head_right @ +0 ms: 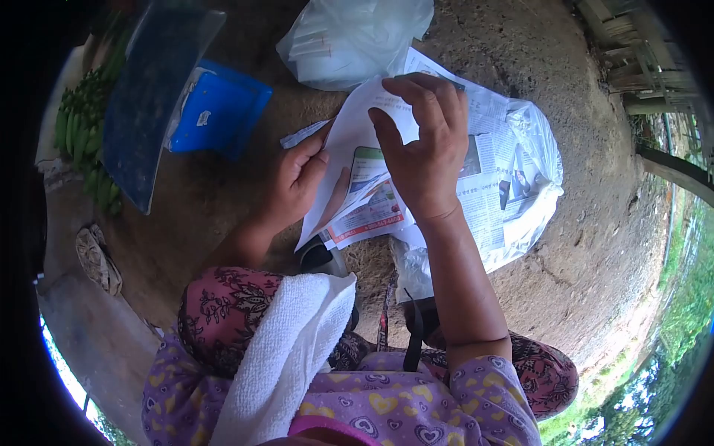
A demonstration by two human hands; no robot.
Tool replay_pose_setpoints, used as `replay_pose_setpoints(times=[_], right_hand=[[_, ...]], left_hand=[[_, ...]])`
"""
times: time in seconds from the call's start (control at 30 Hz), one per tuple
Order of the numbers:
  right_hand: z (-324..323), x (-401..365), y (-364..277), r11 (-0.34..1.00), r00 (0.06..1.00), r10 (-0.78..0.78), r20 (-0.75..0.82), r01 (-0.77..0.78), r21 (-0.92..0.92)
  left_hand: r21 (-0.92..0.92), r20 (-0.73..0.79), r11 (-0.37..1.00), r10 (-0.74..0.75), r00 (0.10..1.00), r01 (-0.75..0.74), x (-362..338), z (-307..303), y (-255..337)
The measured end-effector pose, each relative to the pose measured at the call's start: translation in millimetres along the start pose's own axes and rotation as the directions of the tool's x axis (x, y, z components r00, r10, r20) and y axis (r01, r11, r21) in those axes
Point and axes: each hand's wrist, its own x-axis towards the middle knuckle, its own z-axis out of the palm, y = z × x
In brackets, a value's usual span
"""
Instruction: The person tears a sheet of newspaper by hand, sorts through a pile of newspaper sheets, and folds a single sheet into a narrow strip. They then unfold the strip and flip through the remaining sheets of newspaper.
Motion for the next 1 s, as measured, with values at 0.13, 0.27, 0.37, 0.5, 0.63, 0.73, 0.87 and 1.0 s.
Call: replay_pose_setpoints(times=[0.13, 0.27, 0.37, 0.5, 0.63, 0.73, 0.87, 1.0], right_hand=[[-4, 6, 7, 0.991, 0.992, -0.124, -0.023, 0.123, -0.047], [-7, 8, 3, 0.986, 0.986, -0.162, -0.025, 0.161, -0.048], [-8, 8, 2, 0.986, 0.986, -0.165, -0.03, 0.164, -0.034], [-9, 6, 1, 0.988, 0.987, -0.155, -0.031, 0.155, -0.01], [-9, 7, 1, 0.987, 0.986, -0.161, -0.029, 0.161, -0.006], [-9, 7, 1, 0.985, 0.984, -0.174, -0.03, 0.174, -0.007], [-9, 7, 2, 0.983, 0.983, -0.184, -0.019, 0.183, -0.009], [-7, 7, 3, 0.984, 0.984, -0.181, -0.008, 0.181, -0.004]], left_hand=[[-0.053, 0.037, 0.997, -0.051, 0.998, 0.053, 0, 1, 3], [-0.107, 0.077, 0.988, -0.102, 0.992, 0.11, -1, 1, 7], [-0.17, 0.095, 0.976, -0.124, 0.988, 0.139, -1, 1, 11], [-0.226, 0.113, 0.958, -0.155, 0.982, 0.177, -3, 2, 9], [-0.25, 0.102, 0.953, -0.152, 0.983, 0.173, -3, 3, 11], [-0.266, 0.122, 0.94, -0.187, 0.975, 0.214, -3, 2, 13], [-0.228, 0.134, 0.942, -0.219, 0.967, 0.245, -3, 1, 16], [-0.227, 0.12, 0.949, -0.195, 0.974, 0.218, -4, 2, 12]])
